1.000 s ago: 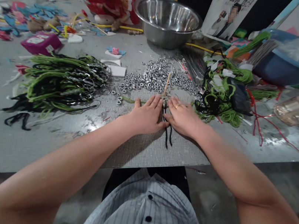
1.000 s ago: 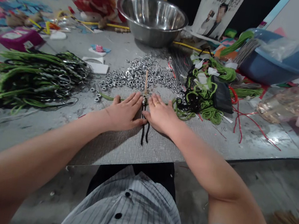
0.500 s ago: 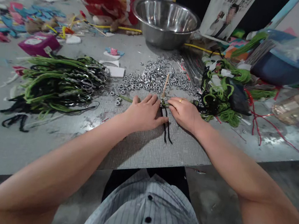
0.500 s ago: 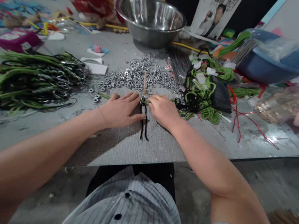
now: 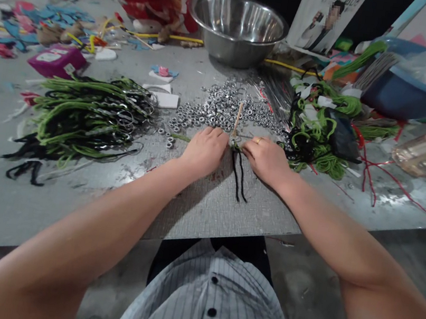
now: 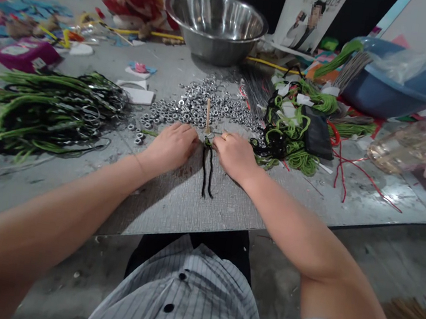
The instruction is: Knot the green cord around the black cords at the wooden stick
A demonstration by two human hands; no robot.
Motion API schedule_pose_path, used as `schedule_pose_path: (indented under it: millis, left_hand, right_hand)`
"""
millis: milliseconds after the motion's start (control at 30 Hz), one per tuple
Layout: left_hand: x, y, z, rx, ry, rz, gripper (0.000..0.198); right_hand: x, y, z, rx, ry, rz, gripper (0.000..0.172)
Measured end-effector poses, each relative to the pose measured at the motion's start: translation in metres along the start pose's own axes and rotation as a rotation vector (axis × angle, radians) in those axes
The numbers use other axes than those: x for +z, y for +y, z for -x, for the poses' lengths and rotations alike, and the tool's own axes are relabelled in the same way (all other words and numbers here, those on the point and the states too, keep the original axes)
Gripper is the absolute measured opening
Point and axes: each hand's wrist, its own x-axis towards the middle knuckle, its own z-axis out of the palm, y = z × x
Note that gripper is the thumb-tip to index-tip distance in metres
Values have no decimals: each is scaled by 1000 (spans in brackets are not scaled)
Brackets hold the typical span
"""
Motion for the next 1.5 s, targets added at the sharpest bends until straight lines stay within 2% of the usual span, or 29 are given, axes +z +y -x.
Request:
schedule_pose_path:
  millis: [233,467,733,867,1033,1300,1500]
  left_hand:
    - [-10,6,3,-152,-176,32,31]
    - [-5,4,2,-159,-124,30,32]
    - [-8,-2,1,-184,-134,3,31]
    - [-11,3,2,-195,-127,38,31]
    - [-11,15,2,-234,-107,119,45]
    - [-10,17,-1,-249,-159,142,31]
    - [-12,13,-1,-208,-218,110,30]
  right_hand:
    - [1,0,2,76,-58,-44,36]
    - [1,1,2,111,-43,-88,35]
    - [0,1,1,166,-54,-17,33]
    - [-1,0,1,154,-57,-20,33]
    - [3,0,1,145,-23,-95,31]
    - [1,-5,0,205,-31,-154,29]
    - [-2,-7,-4,203,-84,-144,28]
